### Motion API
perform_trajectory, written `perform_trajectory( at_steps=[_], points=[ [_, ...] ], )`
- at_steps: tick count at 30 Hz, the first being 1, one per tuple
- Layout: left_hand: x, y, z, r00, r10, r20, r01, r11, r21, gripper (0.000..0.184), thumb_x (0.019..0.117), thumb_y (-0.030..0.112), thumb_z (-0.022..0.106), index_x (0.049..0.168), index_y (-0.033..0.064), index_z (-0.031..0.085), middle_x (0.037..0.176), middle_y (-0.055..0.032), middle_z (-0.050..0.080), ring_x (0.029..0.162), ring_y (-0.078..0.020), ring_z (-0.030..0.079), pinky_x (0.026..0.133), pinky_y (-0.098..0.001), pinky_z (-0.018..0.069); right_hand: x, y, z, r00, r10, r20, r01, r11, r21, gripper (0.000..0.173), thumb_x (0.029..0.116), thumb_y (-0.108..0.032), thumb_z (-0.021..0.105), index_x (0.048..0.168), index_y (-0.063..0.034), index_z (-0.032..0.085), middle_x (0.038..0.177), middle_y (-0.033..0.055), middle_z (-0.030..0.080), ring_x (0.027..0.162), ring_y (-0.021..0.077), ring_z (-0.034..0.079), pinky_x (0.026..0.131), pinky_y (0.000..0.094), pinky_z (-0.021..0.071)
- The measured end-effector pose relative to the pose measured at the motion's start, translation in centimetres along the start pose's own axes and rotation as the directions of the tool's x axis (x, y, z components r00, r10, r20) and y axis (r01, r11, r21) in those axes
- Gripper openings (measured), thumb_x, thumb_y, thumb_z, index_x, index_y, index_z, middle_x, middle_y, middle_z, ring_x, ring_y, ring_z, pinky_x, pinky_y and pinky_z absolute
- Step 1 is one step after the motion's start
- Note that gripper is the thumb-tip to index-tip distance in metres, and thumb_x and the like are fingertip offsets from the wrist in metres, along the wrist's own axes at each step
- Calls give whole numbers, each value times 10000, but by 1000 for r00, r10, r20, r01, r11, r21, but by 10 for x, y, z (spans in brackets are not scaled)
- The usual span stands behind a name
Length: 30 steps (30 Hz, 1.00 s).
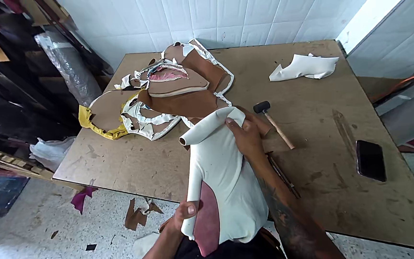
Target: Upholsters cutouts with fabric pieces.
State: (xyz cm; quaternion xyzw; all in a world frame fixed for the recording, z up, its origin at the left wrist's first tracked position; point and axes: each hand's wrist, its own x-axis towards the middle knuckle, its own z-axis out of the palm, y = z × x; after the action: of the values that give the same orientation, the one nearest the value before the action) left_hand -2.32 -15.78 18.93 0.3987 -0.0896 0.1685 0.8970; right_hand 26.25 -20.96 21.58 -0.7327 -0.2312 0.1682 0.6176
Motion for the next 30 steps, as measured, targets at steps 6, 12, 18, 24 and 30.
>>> perform_trajectory(
  at_steps=[6,12,18,24,30],
  points=[
    [44,11,-8,973,-41,-229,86,978,190,386,905,590,654,1110,286,774,1008,78,780,930,-1,722,849,-228,597,8,-34,-10,970,-72,231,55,995,80,343,994,-321,676,1252,-99,639,1079,44,734,1000,143,714,900,399,612],
    [62,-8,-10,983,-98,-153,120,983,142,371,877,187,776,1232,169,671,1050,-33,764,953,-123,736,885,-351,609,29,-64,4,992,-75,-101,61,989,-137,480,867,-592,737,976,-124,744,828,37,715,773,174,700,722,484,594],
    [59,-14,-22,964,-143,-225,173,978,118,457,832,161,799,1256,140,629,1046,-105,747,919,-196,740,834,-418,622,59,1,32,972,-50,-231,-28,946,-322,451,920,-555,653,767,-132,679,691,48,613,677,238,622,632,541,512],
    [43,-16,-24,940,-169,-297,191,981,46,406,837,160,781,1217,115,645,1031,-116,745,907,-200,741,822,-420,622,57,38,59,975,68,-211,-138,932,-336,346,901,-445,639,701,-163,637,657,32,599,646,236,619,562,540,482],
    [31,-15,-28,953,-171,-249,176,984,0,318,862,134,728,1177,119,688,1008,-102,754,903,-180,743,831,-396,617,51,53,70,990,127,-56,-138,954,-267,381,901,-460,651,705,-132,651,656,51,603,638,240,617,571,533,488]
  ],
)
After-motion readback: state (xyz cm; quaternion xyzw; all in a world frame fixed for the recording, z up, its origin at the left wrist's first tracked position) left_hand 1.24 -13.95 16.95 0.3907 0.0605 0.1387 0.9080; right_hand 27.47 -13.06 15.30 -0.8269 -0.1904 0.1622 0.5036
